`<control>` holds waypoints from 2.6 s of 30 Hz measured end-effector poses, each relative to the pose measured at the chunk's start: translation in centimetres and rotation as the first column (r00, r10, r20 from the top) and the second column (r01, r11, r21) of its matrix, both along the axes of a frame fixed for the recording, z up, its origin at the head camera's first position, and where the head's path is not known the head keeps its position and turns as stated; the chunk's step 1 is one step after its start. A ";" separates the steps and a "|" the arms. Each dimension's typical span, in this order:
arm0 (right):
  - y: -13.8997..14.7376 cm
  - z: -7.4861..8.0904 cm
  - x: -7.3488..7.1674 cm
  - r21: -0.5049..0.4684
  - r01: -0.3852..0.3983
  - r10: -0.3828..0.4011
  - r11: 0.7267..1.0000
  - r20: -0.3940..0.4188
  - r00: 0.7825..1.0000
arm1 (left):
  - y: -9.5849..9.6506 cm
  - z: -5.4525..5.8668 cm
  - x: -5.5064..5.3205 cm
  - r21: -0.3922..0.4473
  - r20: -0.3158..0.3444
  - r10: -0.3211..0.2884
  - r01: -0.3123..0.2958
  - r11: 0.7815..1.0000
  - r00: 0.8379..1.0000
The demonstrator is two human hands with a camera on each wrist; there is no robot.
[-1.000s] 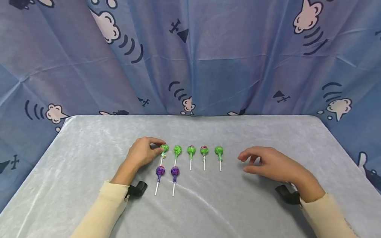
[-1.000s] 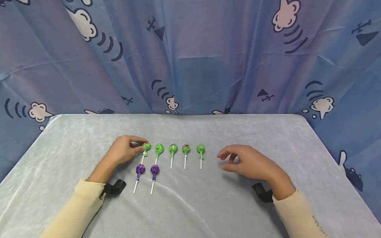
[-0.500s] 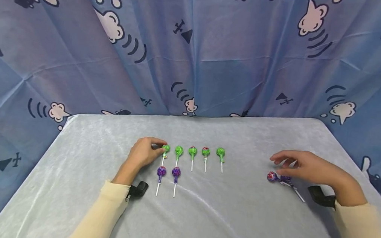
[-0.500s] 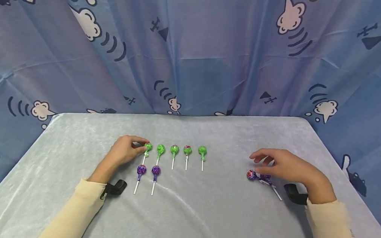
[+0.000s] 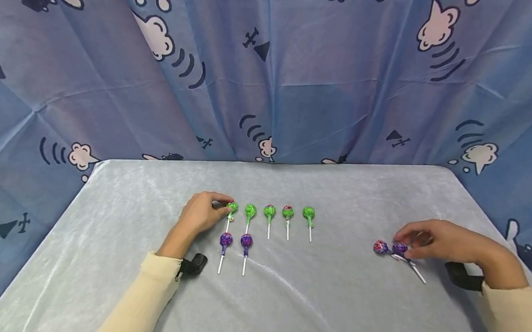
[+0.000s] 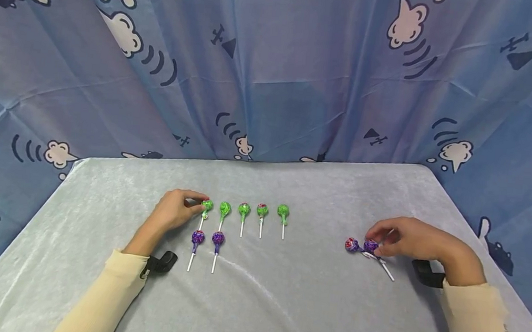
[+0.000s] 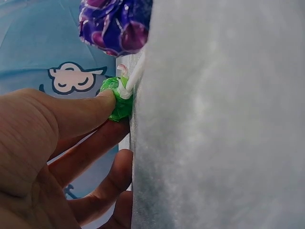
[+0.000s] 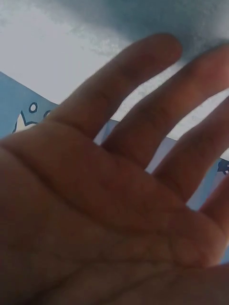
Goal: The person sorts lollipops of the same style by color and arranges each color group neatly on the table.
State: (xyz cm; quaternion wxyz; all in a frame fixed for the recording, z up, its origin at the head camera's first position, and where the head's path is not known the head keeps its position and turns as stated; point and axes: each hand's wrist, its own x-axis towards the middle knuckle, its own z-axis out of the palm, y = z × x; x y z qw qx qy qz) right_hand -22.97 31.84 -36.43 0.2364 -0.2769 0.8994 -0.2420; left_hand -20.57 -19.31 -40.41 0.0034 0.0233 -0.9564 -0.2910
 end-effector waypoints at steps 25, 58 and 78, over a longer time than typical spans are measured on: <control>-0.8 -0.5 -0.2 0.051 0.170 -0.158 0.984 -0.184 0.970 | 0.1 0.0 0.1 -0.009 0.004 0.002 -0.002 1.000 1.000; -2.1 -1.7 -1.1 0.036 0.272 -0.259 0.962 -0.208 0.943 | 0.2 0.4 0.2 -0.009 0.010 -0.006 0.006 1.000 1.000; -2.1 -1.8 -1.0 0.008 0.260 -0.253 0.966 -0.212 0.944 | 0.2 0.4 0.3 -0.003 -0.003 -0.001 0.001 1.000 1.000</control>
